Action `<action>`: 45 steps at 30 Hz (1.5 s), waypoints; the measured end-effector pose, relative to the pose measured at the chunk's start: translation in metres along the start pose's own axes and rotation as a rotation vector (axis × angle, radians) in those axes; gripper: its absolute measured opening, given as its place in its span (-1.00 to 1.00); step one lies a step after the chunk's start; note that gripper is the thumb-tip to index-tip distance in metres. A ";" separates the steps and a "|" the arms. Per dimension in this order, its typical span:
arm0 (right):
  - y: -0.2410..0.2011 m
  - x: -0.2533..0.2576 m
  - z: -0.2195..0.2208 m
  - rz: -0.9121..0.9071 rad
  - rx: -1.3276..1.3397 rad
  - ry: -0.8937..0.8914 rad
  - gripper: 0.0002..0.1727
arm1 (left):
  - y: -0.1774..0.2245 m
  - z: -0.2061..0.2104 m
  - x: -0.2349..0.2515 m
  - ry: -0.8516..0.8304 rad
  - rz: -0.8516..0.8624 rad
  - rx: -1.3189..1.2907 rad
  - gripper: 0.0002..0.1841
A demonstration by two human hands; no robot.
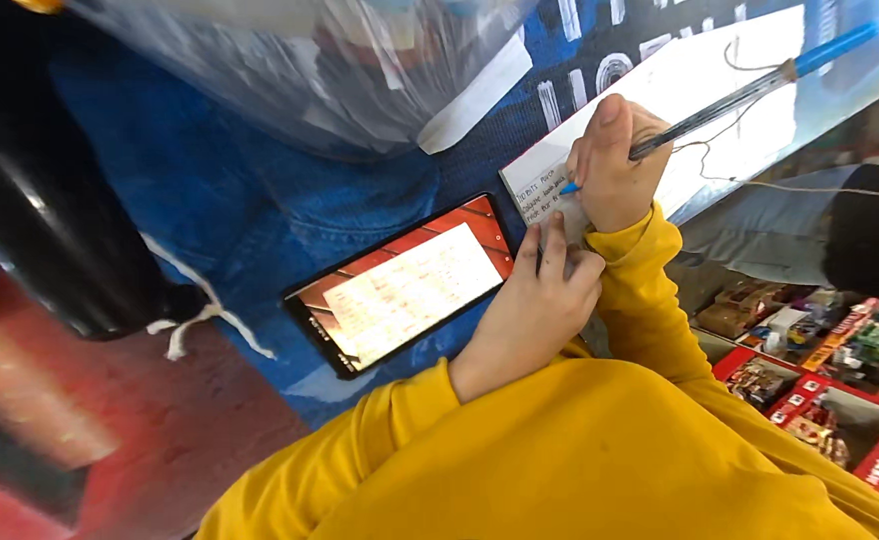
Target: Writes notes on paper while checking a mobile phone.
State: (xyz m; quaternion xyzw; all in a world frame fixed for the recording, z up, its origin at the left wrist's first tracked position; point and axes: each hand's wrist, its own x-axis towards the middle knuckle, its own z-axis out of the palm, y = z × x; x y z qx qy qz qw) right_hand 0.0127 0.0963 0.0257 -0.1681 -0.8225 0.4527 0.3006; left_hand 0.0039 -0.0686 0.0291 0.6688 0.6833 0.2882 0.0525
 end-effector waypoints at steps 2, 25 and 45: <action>0.000 0.000 0.000 -0.018 -0.028 -0.023 -0.52 | 0.000 -0.001 0.000 -0.012 0.002 0.006 -0.77; 0.004 0.010 -0.017 0.178 0.541 -0.018 -0.35 | 0.005 -0.003 0.001 -0.032 -0.022 0.033 -0.68; 0.008 0.017 -0.021 0.180 0.574 -0.053 -0.32 | 0.005 -0.006 0.004 -0.063 -0.042 -0.017 -0.72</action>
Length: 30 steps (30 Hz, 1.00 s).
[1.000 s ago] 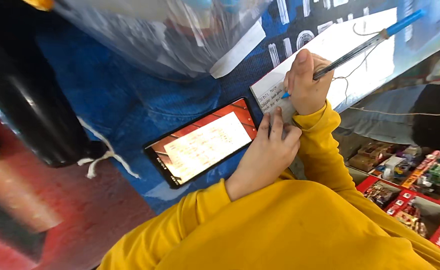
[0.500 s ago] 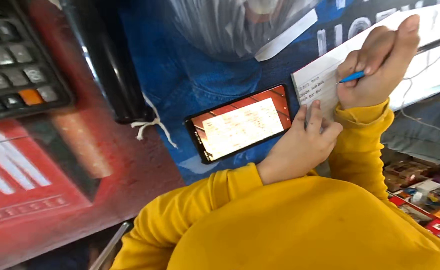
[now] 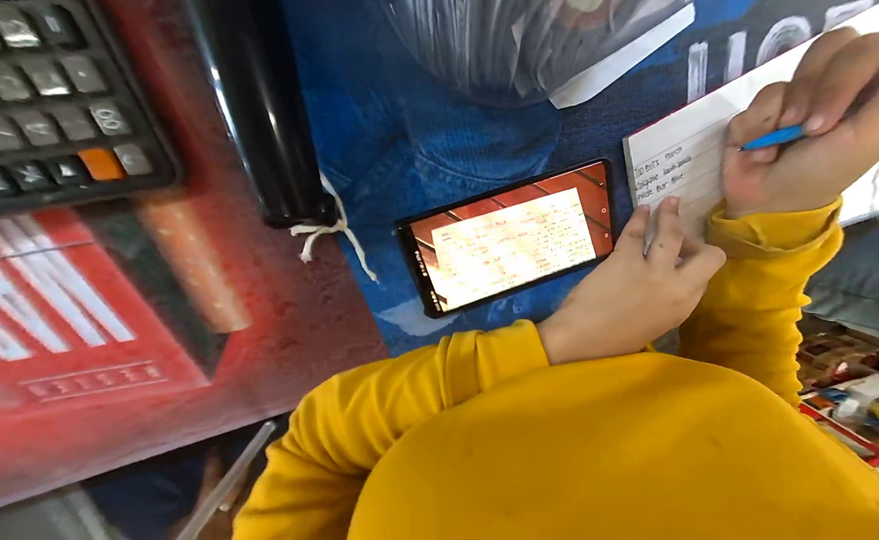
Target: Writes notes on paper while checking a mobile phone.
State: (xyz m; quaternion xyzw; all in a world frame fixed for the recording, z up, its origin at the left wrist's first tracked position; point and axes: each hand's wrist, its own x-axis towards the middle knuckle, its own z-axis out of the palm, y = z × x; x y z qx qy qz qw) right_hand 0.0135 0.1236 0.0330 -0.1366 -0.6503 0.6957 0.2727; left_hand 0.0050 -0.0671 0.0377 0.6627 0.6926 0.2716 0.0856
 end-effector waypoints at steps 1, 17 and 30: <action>0.000 0.000 0.000 0.006 0.006 0.005 -0.32 | 0.000 0.000 0.000 0.000 0.004 0.000 -0.72; -0.001 -0.001 0.002 0.011 -0.078 -0.019 -0.33 | 0.001 -0.004 -0.001 -0.007 0.006 -0.019 -0.74; 0.001 -0.001 0.002 0.003 -0.098 -0.035 -0.33 | 0.000 -0.005 -0.001 -0.035 0.026 0.016 -0.72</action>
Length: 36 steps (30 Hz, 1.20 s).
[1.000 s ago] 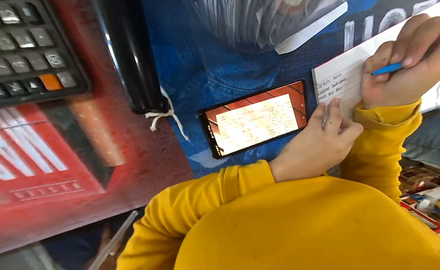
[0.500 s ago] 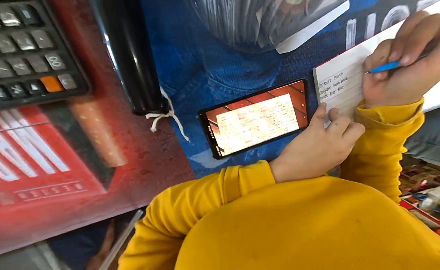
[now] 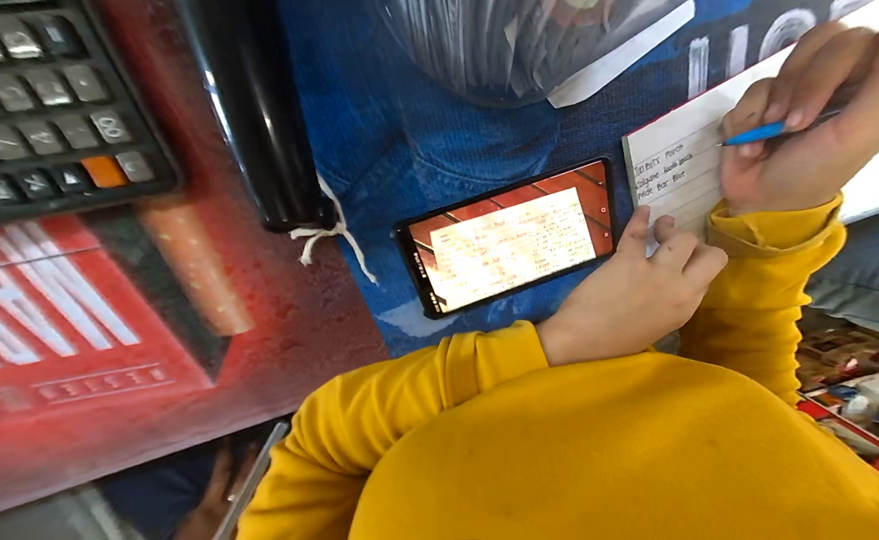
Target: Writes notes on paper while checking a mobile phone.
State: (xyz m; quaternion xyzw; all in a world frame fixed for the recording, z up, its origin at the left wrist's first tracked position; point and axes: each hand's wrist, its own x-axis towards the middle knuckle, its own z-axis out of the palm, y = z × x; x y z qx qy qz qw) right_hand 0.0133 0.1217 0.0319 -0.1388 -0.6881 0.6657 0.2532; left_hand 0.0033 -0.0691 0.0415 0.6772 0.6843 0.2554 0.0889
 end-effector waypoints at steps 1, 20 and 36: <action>0.000 0.000 0.000 0.003 -0.002 0.002 -0.33 | 0.000 0.000 0.000 0.004 0.000 0.006 -0.73; 0.002 -0.002 0.010 -0.095 -0.234 -0.074 -0.72 | 0.000 0.003 -0.001 0.046 0.015 -0.052 -0.78; 0.006 -0.002 0.009 -0.143 -0.245 -0.026 -0.87 | 0.002 0.002 -0.002 0.065 -0.004 -0.077 -0.78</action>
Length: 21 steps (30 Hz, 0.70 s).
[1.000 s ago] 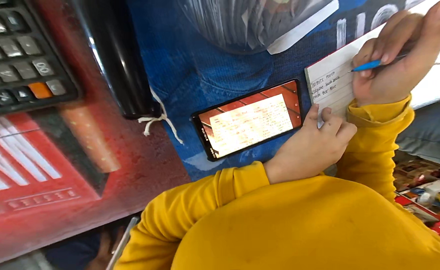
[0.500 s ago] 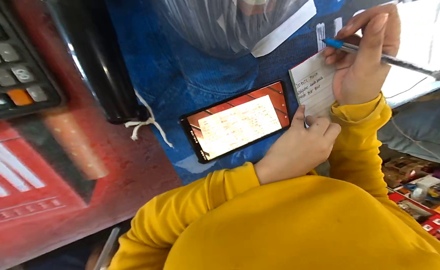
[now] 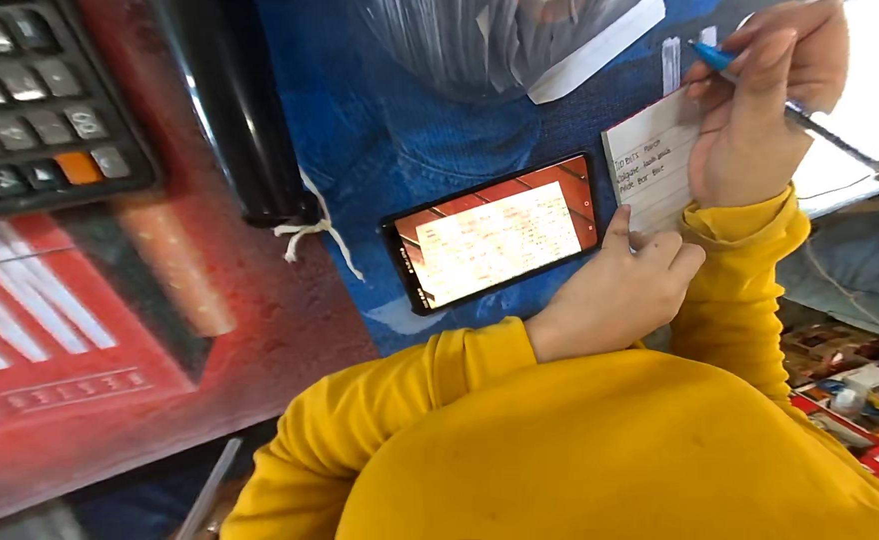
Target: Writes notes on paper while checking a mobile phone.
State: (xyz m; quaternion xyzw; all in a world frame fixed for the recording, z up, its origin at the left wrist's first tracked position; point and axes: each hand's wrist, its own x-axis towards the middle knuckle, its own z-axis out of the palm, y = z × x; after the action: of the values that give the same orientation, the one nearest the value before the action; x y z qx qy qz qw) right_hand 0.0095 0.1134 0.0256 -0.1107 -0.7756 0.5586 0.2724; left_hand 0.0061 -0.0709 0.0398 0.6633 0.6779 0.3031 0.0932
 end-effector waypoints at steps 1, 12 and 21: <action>0.001 0.000 -0.001 -0.005 0.010 -0.008 -0.90 | 0.000 -0.001 0.000 0.003 -0.004 -0.001 -0.78; 0.005 0.001 -0.004 -0.011 -0.002 -0.042 -0.93 | 0.000 -0.002 0.000 0.004 0.008 -0.014 -0.80; 0.004 0.002 -0.003 0.003 0.025 -0.048 -0.91 | 0.000 -0.001 0.001 -0.014 0.018 -0.027 -0.82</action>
State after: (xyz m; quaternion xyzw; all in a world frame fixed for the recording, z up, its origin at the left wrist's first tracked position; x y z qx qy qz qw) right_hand 0.0093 0.1180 0.0236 -0.0951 -0.7745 0.5714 0.2542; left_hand 0.0053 -0.0698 0.0410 0.6703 0.6670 0.3083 0.1039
